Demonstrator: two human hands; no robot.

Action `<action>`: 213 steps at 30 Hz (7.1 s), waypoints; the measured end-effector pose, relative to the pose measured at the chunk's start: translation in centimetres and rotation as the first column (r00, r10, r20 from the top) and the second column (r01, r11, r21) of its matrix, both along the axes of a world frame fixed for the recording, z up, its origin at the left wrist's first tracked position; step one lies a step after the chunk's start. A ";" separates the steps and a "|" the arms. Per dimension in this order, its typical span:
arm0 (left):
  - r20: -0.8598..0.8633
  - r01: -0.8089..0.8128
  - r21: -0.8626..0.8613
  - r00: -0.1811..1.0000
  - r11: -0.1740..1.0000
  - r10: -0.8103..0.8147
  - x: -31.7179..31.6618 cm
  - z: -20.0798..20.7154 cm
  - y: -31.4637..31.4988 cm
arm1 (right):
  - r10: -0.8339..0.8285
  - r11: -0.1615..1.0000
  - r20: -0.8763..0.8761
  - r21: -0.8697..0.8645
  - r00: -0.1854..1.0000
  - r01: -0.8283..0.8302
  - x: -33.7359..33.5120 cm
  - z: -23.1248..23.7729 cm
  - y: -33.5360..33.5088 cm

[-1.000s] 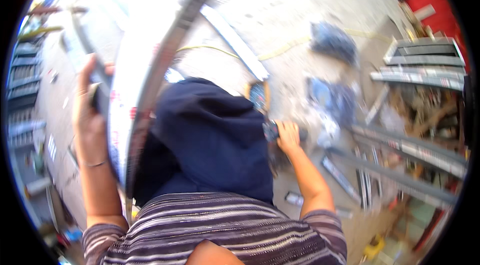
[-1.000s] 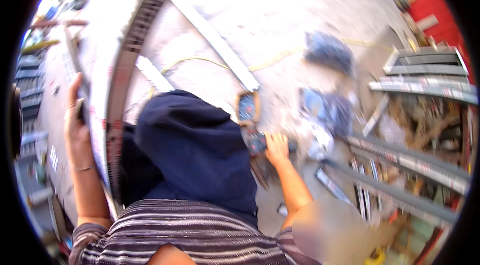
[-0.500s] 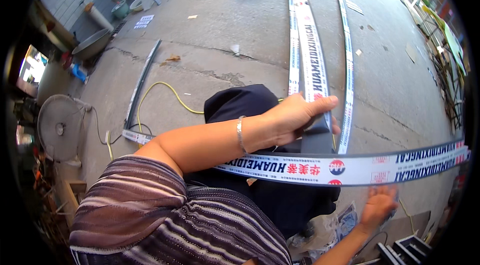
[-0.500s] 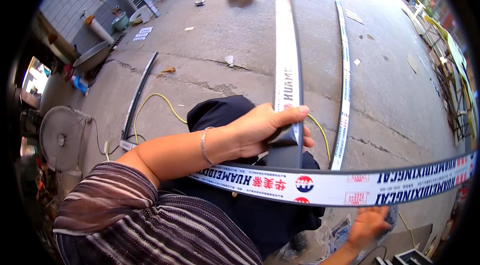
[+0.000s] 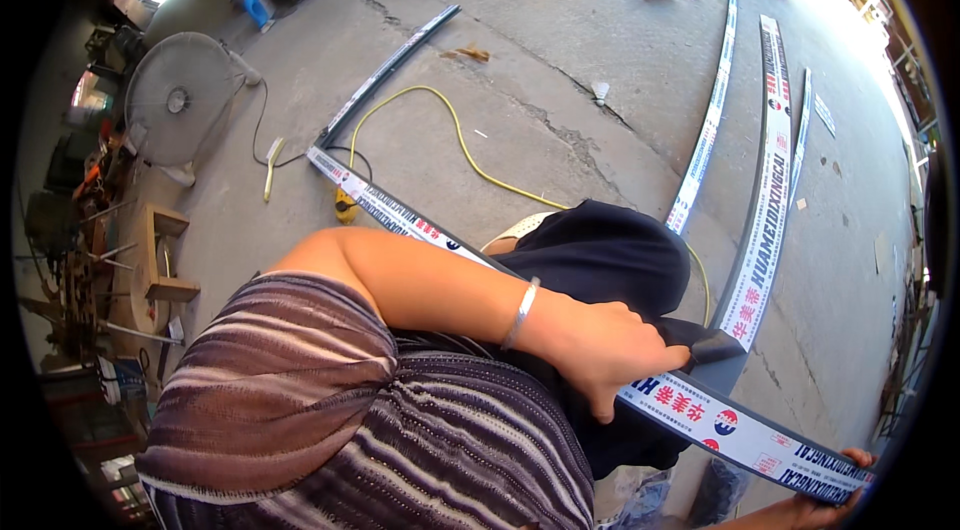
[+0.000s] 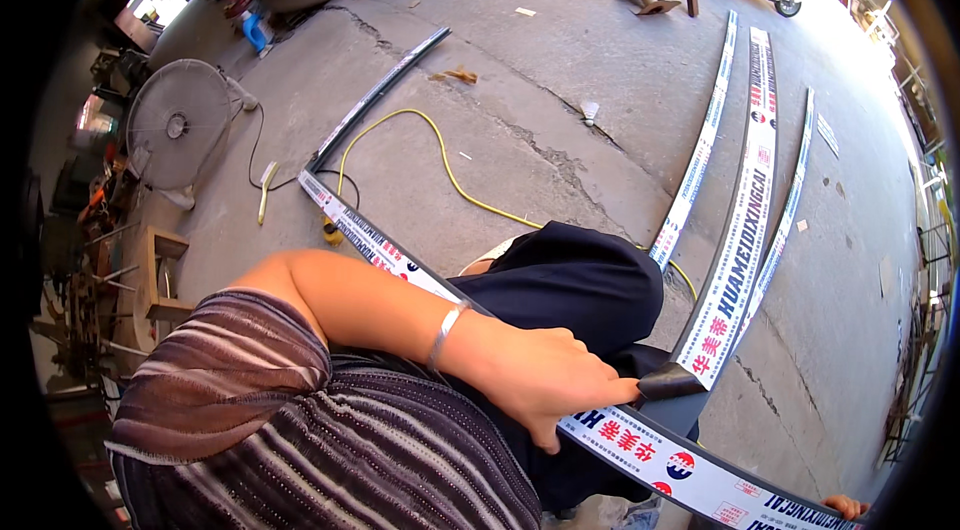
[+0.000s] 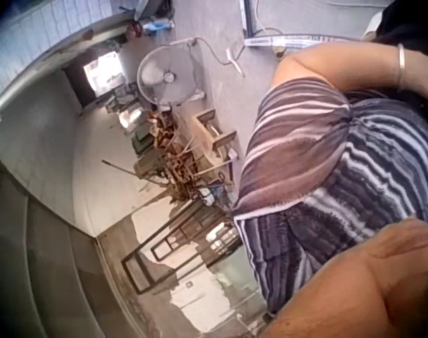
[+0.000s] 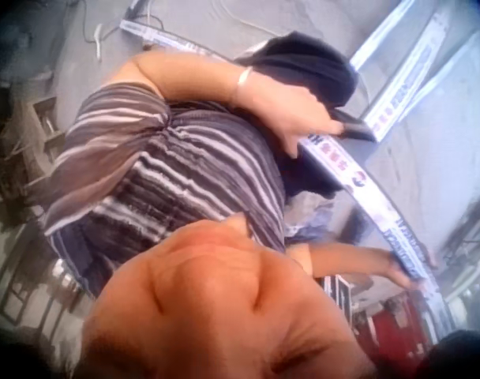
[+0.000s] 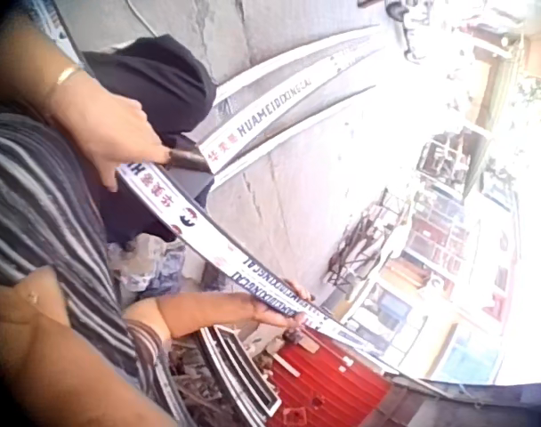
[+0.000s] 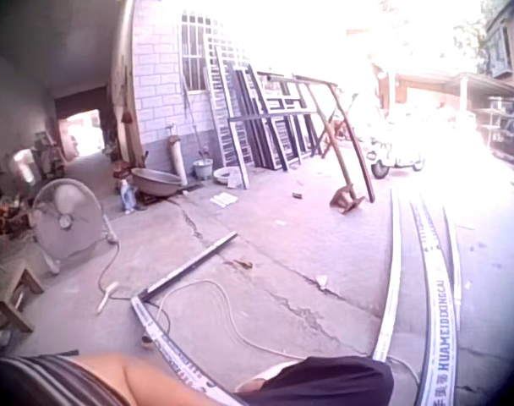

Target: The person places black plastic caps onto the ends of long metal rails and secures them using a power drill and screws. They handle several rails one at a time, picking screws from a small container and driving them through the caps into the metal.

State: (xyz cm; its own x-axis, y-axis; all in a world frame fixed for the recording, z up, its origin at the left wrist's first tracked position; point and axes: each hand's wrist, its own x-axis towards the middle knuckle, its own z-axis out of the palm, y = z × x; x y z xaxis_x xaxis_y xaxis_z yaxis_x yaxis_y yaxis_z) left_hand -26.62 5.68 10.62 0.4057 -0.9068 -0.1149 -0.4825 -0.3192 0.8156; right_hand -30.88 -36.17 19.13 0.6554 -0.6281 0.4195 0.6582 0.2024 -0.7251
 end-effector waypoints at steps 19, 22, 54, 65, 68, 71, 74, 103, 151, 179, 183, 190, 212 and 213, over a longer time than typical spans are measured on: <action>0.452 -0.402 0.285 0.857 0.870 0.248 11.1 -1.3 21.5 | 0.501 0.844 -0.099 0.277 0.860 -0.460 8.0 -4.1 12.7; 0.485 -0.462 0.384 0.838 0.800 0.251 14.2 -1.8 26.7 | 0.382 0.891 -0.219 0.345 0.898 -0.295 10.5 -3.4 13.5; 0.600 -0.759 0.476 0.649 0.444 0.467 24.3 -22.7 63.9 | 0.768 0.485 -0.061 0.706 0.637 -0.517 10.1 -19.0 33.8; 0.199 -0.023 -0.051 0.980 0.998 0.033 10.0 1.1 -2.2 | 0.862 0.465 -0.253 0.738 0.439 -0.489 5.4 -22.8 37.7; 0.339 0.038 0.058 0.939 0.998 -0.055 7.3 -0.7 -7.3 | 0.821 0.531 -0.282 0.696 0.496 -0.483 4.2 -22.5 37.9; 0.473 0.010 0.148 0.878 0.989 -0.079 6.6 -1.2 -8.6 | 0.802 0.541 -0.561 0.536 0.206 -0.648 2.8 -21.6 35.3; 0.396 -0.034 0.106 0.918 0.994 -0.011 4.7 -0.8 -8.1 | 0.863 0.377 -0.488 0.450 0.131 -0.810 -1.4 -17.8 28.7; 0.267 -0.039 0.673 0.944 0.739 -0.194 2.5 0.1 -8.1 | -0.403 0.793 -0.896 -0.240 -0.186 -0.560 -24.6 -45.1 -8.6; 0.277 0.043 0.575 0.929 0.817 -0.244 3.5 2.4 -9.9 | -0.670 0.741 -0.739 -0.664 0.063 0.098 -18.6 -35.5 -12.3; 0.220 0.211 0.072 0.950 0.975 -0.222 -0.2 -1.8 -22.0 | 0.199 0.954 -0.311 0.279 0.929 -0.111 -13.6 -13.6 -0.8; 0.204 0.200 0.071 0.956 0.977 -0.211 -0.4 -2.0 -22.0 | 0.207 0.970 -0.443 0.211 0.872 -0.123 -13.9 -14.0 -1.5; 0.195 0.182 0.069 0.962 0.981 -0.192 -0.4 -2.0 -21.9 | 0.137 0.985 -0.425 0.151 0.895 -0.079 -12.5 -15.3 -1.0; 0.157 0.165 0.053 0.973 0.985 -0.171 -0.5 -2.1 -22.0 | 0.052 0.930 -0.064 0.367 0.997 -0.025 -10.3 -18.5 1.4; 0.157 0.165 0.055 0.973 0.985 -0.172 -0.5 -2.1 -22.0 | 0.067 0.915 -0.037 0.400 0.997 -0.047 -10.2 -18.7 1.5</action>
State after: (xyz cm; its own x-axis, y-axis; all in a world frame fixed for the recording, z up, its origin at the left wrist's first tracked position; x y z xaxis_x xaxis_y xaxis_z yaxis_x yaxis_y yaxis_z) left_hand -27.15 -16.33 8.57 0.2637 -0.9595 -0.0994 -0.6554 -0.2539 0.7113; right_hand -41.08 -34.65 0.47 0.7080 -0.6977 0.1091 0.6032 0.5172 -0.6072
